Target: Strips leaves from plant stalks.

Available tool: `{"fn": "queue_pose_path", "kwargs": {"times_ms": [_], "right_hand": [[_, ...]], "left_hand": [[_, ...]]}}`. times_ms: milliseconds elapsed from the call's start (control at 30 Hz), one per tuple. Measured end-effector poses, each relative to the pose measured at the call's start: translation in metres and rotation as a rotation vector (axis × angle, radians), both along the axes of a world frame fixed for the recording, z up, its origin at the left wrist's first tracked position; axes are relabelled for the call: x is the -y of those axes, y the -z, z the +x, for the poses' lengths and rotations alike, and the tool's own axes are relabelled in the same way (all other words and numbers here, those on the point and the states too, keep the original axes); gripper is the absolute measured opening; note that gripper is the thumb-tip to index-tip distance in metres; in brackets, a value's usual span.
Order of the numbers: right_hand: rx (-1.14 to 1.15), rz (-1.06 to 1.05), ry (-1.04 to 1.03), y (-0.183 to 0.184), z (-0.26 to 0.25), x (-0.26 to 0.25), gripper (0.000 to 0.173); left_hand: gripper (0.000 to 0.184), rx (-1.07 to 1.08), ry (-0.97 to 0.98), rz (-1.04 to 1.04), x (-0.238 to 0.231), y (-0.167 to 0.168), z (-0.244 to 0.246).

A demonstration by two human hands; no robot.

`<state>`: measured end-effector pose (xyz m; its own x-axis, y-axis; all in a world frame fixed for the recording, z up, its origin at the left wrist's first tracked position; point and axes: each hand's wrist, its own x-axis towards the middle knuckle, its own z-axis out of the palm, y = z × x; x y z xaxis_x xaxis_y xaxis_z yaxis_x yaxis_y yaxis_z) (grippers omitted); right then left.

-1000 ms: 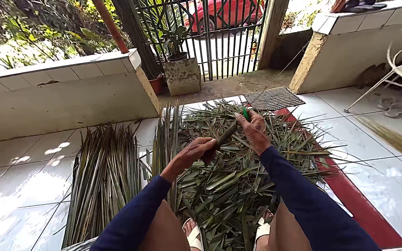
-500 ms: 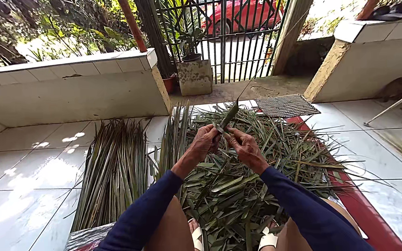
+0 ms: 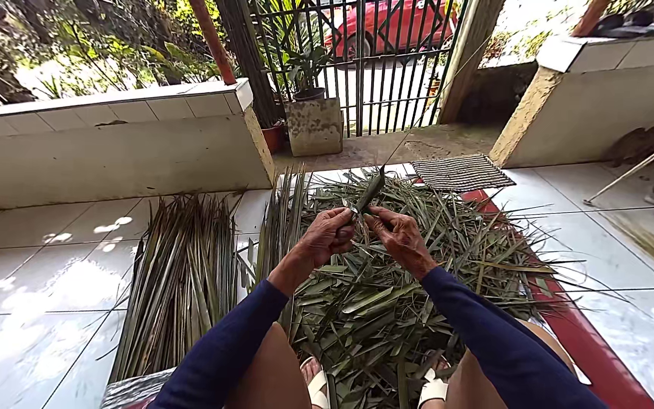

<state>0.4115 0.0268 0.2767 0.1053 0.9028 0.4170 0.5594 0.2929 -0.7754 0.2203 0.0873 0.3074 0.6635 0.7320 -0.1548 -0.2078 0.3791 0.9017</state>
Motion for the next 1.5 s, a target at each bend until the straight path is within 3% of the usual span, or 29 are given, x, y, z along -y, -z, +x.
{"fn": "queue_pose_path", "kwargs": {"times_ms": [267, 533, 867, 933, 1100, 1200, 1500], "right_hand": [[0.145, 0.019, 0.205, 0.002, -0.003, -0.002, 0.037], [0.173, -0.005, 0.278, 0.000, -0.002, -0.003, 0.038], [-0.010, 0.026, 0.472, -0.007, 0.056, -0.022, 0.040], [-0.070, 0.057, 0.409, -0.008, 0.062, -0.018, 0.039], [-0.146, 0.001, 0.078, -0.006, 0.016, -0.001, 0.032], [-0.127, -0.009, -0.002, -0.001, 0.005, 0.000, 0.031], [-0.057, 0.072, 0.144, -0.006, 0.017, -0.004, 0.033]], "left_hand": [[0.029, -0.095, -0.046, 0.088, 0.005, -0.003, 0.003], [0.028, -0.181, -0.070, 0.146, 0.008, -0.006, 0.002], [0.029, -0.178, -0.005, 0.127, 0.012, -0.004, -0.007], [0.033, -0.136, -0.022, 0.074, 0.010, -0.004, -0.009], [0.039, -0.050, -0.006, -0.026, 0.004, -0.009, -0.008], [0.040, 0.002, 0.044, -0.066, 0.004, -0.010, -0.002], [0.039, 0.090, 0.183, -0.103, 0.007, -0.008, 0.002]]}}
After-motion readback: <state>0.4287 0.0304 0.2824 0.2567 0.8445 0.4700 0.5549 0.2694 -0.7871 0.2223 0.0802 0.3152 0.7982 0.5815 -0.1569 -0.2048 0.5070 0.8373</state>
